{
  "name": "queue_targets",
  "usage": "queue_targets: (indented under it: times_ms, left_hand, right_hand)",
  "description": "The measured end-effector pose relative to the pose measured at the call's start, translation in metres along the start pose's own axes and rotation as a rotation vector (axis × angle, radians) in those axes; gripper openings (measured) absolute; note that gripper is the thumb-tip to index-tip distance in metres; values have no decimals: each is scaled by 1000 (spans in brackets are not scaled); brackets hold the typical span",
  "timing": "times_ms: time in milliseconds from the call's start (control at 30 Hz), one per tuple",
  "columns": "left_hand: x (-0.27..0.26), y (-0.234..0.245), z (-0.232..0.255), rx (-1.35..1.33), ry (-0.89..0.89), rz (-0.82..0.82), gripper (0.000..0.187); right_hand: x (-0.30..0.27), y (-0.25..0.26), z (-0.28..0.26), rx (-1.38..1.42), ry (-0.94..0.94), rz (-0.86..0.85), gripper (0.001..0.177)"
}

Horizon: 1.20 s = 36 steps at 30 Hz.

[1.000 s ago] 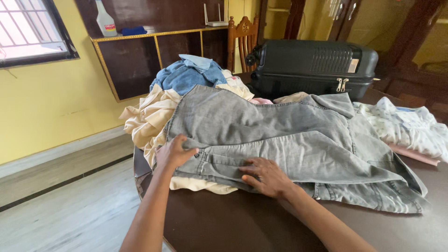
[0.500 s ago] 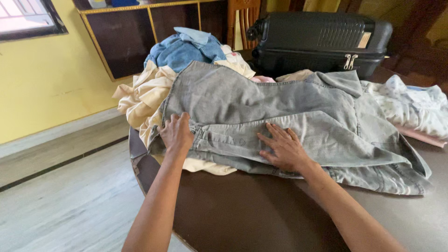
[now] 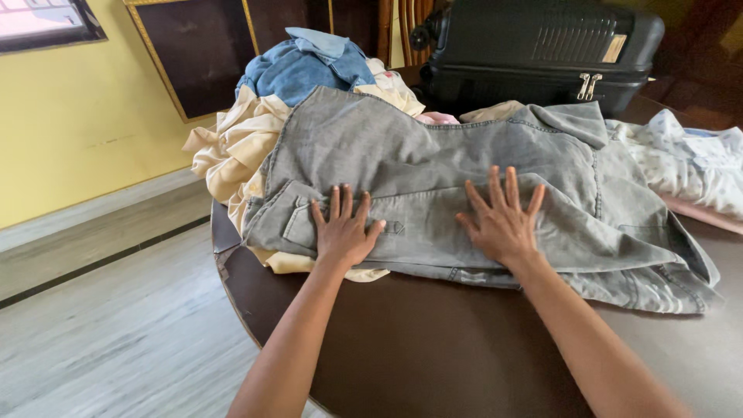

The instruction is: The person folds a white patterned shirt and a gray denim shirt on a round table. The folded shirts are placed in a neat stack next to other folded clothes. A closed suitcase sits on the table nearby.

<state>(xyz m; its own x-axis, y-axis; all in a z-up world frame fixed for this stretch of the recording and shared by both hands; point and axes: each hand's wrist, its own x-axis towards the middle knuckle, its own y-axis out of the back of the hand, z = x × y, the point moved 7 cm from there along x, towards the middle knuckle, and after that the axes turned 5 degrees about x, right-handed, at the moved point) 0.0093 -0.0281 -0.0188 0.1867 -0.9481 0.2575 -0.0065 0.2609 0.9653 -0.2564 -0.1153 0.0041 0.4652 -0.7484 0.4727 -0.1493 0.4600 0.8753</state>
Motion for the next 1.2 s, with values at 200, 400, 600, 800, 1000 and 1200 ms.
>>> queue_targets:
  times_ms: [200, 400, 600, 800, 1000, 1200]
  left_hand:
    - [-3, -4, -4, 14, -2, 3, 75]
    - [-4, -1, -2, 19, 9, -6, 75]
    - [-5, 7, -1, 10, 18, 22, 74]
    - [16, 27, 0, -100, 38, 186, 57]
    - [79, 45, 1, -86, -8, 523, 39]
    - [135, 39, -23, -93, 89, 730, 42]
  right_hand:
    - [-22, -7, 87, 65, -135, 53, 77]
    - [-42, -5, 119, 61, -143, 127, 76]
    - [-55, 4, 147, 223, -242, 146, 67]
    - [-46, 16, 167, 401, -279, 279, 50]
    - [-2, 16, 219, 398, -289, 381, 40]
    - [26, -21, 290, 440, -529, 246, 41]
